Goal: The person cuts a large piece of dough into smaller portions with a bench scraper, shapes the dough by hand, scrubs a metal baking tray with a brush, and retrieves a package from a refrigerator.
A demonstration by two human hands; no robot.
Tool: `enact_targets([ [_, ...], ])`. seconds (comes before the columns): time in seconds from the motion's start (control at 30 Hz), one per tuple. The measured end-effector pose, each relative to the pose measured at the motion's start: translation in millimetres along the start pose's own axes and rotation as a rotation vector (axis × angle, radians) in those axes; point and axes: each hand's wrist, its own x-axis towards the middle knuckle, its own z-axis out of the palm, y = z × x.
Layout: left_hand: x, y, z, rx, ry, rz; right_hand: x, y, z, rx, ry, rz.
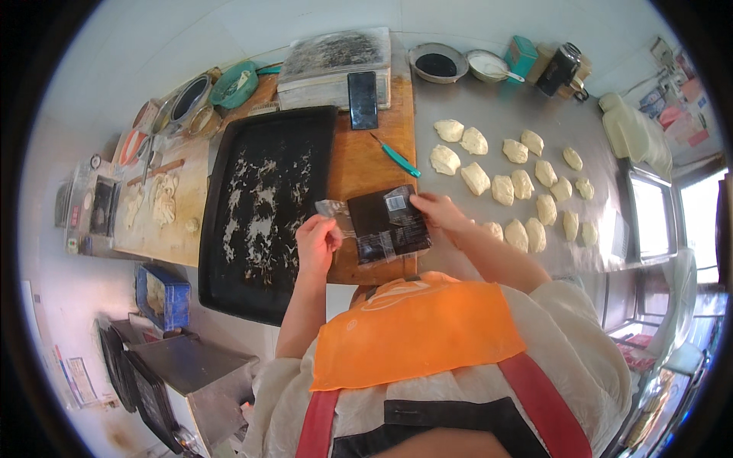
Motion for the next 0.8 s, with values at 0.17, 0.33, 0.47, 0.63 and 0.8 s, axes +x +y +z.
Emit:
enact_targets([
  [0.17,16.0,42.5,54.2,0.095,-0.136,-0.013,-32.4,20.8,3.9,0.263,-0.208,0.145],
  [0.33,33.3,89.1,97.0,0.179,-0.347,-0.030,-57.8,-65.0,6.7,-0.566,-0.128,-0.245],
  [0.47,31.9,92.3,117.8,0.305,-0.429,-0.090,-44.9,-115.7,19.6,-0.277,0.117,-1.049],
  [0.63,12.2,97.2,112.2,0.730,-0.553,0.269,-26.1,-137.8,10.1,-0.461,-0.411,-0.534],
  [0.8,-19.7,48.5,72.6,1.739,-0.361,0.117,13.0,-118.2,20.7,-0.333,-0.266,-0.460],
])
